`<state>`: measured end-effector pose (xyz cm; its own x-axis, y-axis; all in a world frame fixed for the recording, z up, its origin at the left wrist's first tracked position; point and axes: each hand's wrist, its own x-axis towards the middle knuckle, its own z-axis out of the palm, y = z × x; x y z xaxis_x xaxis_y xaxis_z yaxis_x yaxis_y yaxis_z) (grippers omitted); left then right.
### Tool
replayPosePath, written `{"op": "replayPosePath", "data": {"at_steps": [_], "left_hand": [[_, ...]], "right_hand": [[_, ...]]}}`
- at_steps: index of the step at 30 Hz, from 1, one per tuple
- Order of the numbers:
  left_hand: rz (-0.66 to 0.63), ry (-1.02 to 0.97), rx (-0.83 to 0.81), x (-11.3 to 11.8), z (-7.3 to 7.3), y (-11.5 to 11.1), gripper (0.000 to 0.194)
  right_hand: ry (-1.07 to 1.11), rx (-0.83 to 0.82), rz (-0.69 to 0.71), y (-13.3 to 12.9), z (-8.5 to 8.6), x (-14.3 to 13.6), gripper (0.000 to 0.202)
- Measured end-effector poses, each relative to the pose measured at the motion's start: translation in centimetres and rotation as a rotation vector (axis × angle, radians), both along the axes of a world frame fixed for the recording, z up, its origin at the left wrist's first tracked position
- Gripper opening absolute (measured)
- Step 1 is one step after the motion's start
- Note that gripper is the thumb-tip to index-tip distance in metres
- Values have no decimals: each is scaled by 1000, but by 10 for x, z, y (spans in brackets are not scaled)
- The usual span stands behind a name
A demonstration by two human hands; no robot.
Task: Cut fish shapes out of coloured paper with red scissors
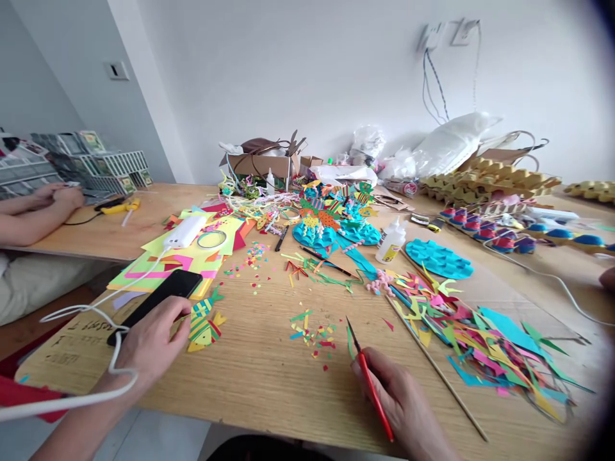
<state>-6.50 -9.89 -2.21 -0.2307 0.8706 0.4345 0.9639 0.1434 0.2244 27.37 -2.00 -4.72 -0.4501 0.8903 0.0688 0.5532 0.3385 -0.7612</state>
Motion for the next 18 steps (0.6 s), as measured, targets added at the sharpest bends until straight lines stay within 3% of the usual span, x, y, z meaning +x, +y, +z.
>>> {"op": "replayPosePath", "data": {"at_steps": [6,13,18], "left_hand": [[-133,122,48,-16,-14,-15,10],[-190,177,-71,-33,-33,-44,26],[-206,143,-116,-27,-31,-52,30]], "right_hand": [[14,27,-3,0,-1,0,43],[-18,45,14,-1,-3,3,42],[-25,45,14,0,-9,4,42]]}}
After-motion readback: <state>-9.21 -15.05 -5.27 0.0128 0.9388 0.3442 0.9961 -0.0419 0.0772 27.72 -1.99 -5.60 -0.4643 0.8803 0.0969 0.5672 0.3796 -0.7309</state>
